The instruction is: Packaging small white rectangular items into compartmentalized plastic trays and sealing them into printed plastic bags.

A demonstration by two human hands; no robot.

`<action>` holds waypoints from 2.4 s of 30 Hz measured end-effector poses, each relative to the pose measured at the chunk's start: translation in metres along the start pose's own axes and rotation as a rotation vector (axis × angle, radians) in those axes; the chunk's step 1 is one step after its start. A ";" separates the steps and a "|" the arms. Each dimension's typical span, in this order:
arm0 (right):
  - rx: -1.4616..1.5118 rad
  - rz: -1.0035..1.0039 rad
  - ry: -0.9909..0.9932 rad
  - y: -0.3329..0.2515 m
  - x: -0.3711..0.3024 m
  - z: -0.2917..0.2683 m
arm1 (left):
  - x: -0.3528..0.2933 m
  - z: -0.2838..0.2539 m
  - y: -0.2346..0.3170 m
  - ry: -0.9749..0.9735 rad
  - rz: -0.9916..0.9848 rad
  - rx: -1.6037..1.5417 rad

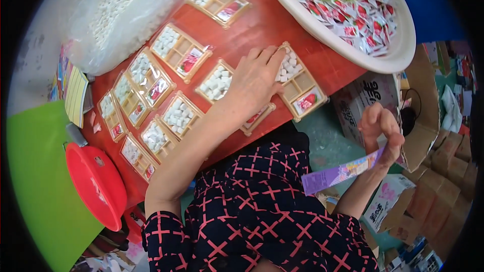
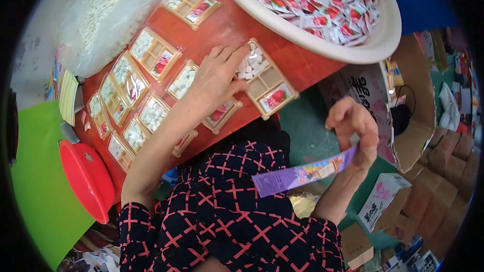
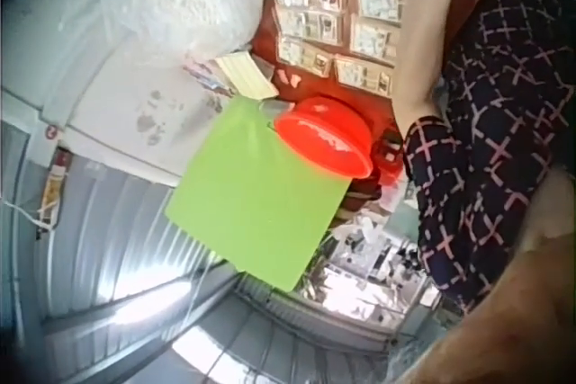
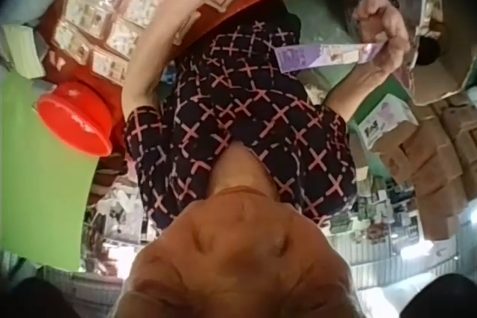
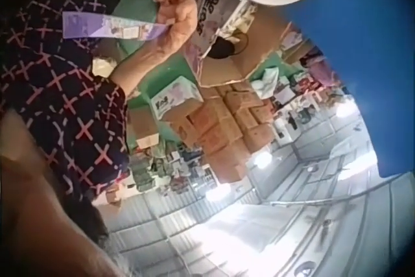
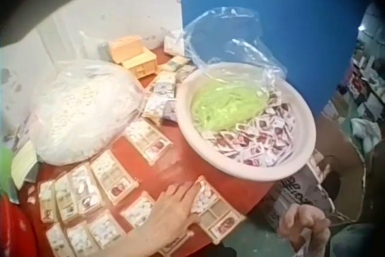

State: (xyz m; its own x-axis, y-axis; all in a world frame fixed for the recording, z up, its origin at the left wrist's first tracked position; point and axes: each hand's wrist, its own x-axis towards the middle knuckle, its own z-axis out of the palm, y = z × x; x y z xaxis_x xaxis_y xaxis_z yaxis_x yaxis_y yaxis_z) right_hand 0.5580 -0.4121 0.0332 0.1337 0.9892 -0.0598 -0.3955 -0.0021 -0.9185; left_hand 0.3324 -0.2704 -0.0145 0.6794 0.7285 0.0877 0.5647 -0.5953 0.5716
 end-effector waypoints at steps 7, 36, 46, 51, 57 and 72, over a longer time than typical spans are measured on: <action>0.150 0.067 0.062 0.028 0.023 -0.019 | 0.009 0.004 0.008 -0.065 0.103 0.059; -0.108 0.152 0.116 0.036 0.053 0.005 | -0.045 0.006 0.065 0.130 -0.697 -1.162; -0.951 0.166 0.239 0.057 0.083 0.013 | -0.029 0.025 0.047 0.277 -0.681 -0.591; -1.287 0.163 0.219 0.058 0.085 0.019 | -0.025 0.024 0.045 0.207 -0.670 -0.436; -1.464 0.025 0.279 0.055 0.064 0.029 | -0.023 0.021 0.050 0.090 -0.659 -0.385; -0.059 0.349 0.380 0.087 0.018 0.003 | -0.030 0.027 0.052 0.047 -0.581 -0.455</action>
State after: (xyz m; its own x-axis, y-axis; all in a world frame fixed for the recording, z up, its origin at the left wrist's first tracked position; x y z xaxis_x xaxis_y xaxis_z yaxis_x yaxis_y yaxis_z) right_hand 0.5235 -0.3944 -0.0465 0.3281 0.8053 -0.4938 -0.4246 -0.3413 -0.8386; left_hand 0.3543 -0.3327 -0.0095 0.3035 0.9032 -0.3035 0.5700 0.0831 0.8174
